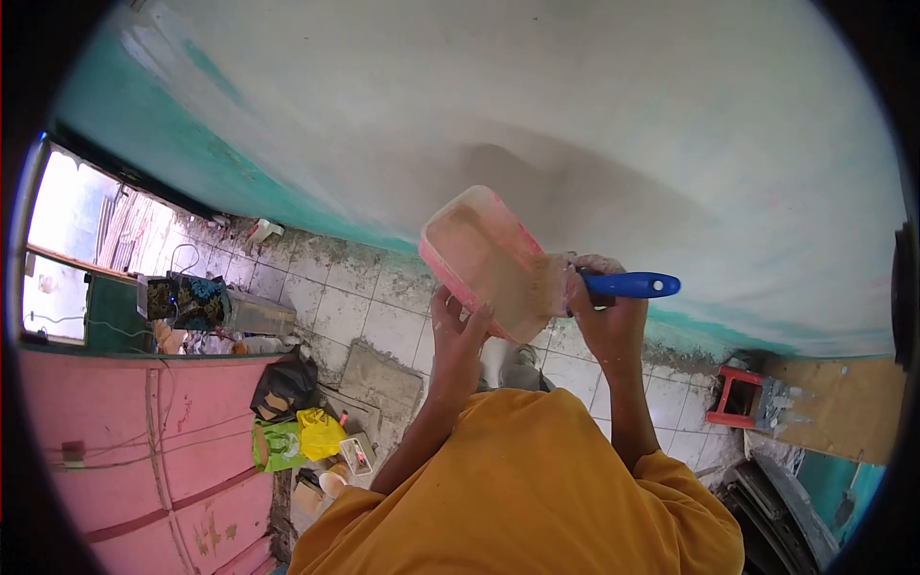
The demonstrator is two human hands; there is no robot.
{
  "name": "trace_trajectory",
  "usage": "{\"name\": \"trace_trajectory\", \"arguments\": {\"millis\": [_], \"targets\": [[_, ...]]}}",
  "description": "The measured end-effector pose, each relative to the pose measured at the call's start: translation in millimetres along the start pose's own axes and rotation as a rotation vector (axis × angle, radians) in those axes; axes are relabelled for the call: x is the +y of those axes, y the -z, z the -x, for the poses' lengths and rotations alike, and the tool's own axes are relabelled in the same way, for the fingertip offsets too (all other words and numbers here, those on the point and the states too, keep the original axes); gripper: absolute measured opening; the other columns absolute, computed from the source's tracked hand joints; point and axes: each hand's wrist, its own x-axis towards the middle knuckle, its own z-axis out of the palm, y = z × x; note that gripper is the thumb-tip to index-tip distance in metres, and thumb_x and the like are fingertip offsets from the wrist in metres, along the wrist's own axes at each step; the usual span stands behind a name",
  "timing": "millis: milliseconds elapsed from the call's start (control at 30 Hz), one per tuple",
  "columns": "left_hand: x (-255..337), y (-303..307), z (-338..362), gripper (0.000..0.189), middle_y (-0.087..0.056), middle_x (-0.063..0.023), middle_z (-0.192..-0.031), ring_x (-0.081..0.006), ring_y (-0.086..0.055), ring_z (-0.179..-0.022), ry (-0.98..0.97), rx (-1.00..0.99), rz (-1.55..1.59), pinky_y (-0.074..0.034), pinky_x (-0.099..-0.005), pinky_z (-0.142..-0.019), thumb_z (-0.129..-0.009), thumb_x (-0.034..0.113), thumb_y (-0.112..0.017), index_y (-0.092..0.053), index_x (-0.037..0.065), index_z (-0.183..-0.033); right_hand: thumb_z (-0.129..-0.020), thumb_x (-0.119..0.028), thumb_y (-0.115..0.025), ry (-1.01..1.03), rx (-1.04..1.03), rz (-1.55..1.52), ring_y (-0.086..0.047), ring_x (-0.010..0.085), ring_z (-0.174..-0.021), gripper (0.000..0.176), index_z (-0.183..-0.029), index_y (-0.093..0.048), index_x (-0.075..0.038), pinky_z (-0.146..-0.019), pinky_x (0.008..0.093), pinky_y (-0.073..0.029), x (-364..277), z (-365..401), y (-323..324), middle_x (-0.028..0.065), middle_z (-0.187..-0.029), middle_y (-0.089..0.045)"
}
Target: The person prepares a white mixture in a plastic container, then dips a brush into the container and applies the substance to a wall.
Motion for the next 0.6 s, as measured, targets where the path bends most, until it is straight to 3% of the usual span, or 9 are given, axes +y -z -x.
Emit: {"name": "trace_trajectory", "arguments": {"millis": [200, 367, 433, 533, 600], "targets": [[13.1, 23.8, -33.6, 0.066, -0.045, -0.0157, -0.134, -0.0231, -0.052, -0.120, 0.041, -0.066, 0.000, -0.054, -0.0400, -0.092, -0.091, 0.019, -0.064, -0.023, 0.000, -0.140, -0.087, -0.007, -0.069, 0.006, 0.196, -0.053, -0.064, 0.0092, -0.068, 0.021, -0.104, -0.065, 0.005, -0.058, 0.0223, -0.052, 8.4, -5.5, -16.4, 0.0078, -0.084, -0.068], [35.1, 66.1, -66.7, 0.066, -0.045, -0.0162, -0.133, -0.0247, -0.053, -0.119, 0.070, -0.258, -0.072, -0.055, -0.0410, -0.092, -0.091, 0.018, -0.064, -0.023, -0.001, -0.140, -0.089, -0.009, -0.070, -0.086, 0.466, -0.167, -0.058, 0.0068, -0.065, 0.021, -0.105, -0.064, 0.004, -0.057, 0.0223, -0.048, 9.4, 2.6, -52.1, 0.0055, -0.081, -0.065], [47.6, 88.9, -80.0, 0.069, -0.041, -0.0180, -0.134, -0.0258, -0.050, -0.121, 0.134, -0.333, -0.072, -0.053, -0.0388, -0.091, -0.090, 0.010, -0.064, -0.019, -0.004, -0.140, -0.091, -0.013, -0.070, -0.162, 0.520, -0.198, -0.057, 0.0071, -0.071, 0.020, -0.104, -0.064, 0.001, -0.060, 0.0233, -0.048, 1.9, 11.4, -70.8, 0.0031, -0.084, -0.064], [75.3, 112.9, -92.5, 0.071, -0.042, -0.0183, -0.133, -0.0262, -0.051, -0.120, 0.209, -0.377, -0.098, -0.053, -0.0394, -0.092, -0.089, 0.012, -0.065, -0.019, -0.004, -0.140, -0.091, -0.019, -0.070, -0.276, 0.700, -0.249, -0.060, 0.0098, -0.072, 0.026, -0.108, -0.062, -0.001, -0.060, 0.0243, -0.050, 12.2, 14.1, -98.1, 0.0029, -0.087, -0.063], [83.0, 127.7, -99.7, 0.068, -0.044, -0.0175, -0.132, -0.0261, -0.053, -0.119, 0.217, -0.395, -0.138, -0.054, -0.0408, -0.091, -0.090, 0.015, -0.065, -0.022, -0.002, -0.139, -0.092, -0.024, -0.069, -0.337, 0.914, -0.515, -0.063, 0.0146, -0.078, 0.033, -0.115, -0.058, -0.003, -0.065, 0.0268, -0.054, 23.7, 15.0, -117.5, 0.0056, -0.098, -0.062]]}}
